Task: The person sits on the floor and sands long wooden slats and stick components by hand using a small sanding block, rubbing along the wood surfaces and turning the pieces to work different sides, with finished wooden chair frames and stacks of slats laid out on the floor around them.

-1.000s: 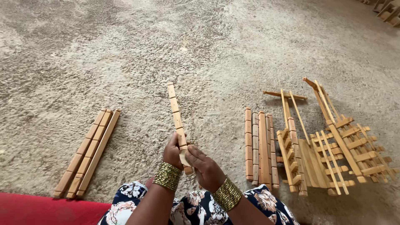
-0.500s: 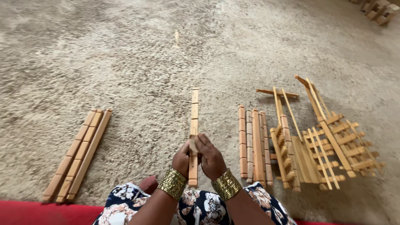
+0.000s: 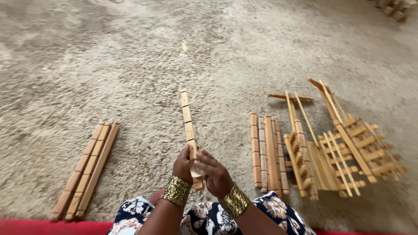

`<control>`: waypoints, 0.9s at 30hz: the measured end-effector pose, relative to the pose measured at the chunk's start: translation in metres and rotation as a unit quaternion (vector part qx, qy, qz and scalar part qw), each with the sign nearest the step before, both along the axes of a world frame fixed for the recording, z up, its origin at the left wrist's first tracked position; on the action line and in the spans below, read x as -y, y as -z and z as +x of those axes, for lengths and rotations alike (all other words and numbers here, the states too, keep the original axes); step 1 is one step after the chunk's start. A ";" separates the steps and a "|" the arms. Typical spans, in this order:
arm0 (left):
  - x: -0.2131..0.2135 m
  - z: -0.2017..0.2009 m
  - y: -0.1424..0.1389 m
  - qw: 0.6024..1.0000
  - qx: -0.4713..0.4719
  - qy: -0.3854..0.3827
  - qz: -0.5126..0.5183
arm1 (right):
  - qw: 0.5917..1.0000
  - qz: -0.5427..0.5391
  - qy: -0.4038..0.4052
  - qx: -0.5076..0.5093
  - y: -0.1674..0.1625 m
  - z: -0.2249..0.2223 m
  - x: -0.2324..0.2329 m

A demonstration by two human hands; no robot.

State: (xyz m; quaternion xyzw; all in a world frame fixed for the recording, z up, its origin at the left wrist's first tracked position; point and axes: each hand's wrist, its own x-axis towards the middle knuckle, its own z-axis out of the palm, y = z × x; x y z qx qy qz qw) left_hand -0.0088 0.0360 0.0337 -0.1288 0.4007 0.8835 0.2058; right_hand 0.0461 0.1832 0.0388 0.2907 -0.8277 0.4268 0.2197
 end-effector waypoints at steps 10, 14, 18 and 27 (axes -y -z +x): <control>-0.025 0.024 0.022 0.898 -0.246 0.090 -0.353 | 0.981 0.085 0.174 -0.005 0.000 -0.015 -0.022; -0.013 0.005 0.028 0.965 -0.185 0.020 -0.185 | 0.986 0.108 0.114 -0.059 -0.014 -0.006 -0.005; -0.002 -0.007 0.020 0.995 0.042 -0.052 0.067 | 0.995 0.087 0.037 -0.017 -0.020 0.005 0.011; -0.004 0.000 0.006 0.999 0.012 -0.047 0.007 | 0.996 0.063 0.057 -0.027 -0.001 0.000 0.003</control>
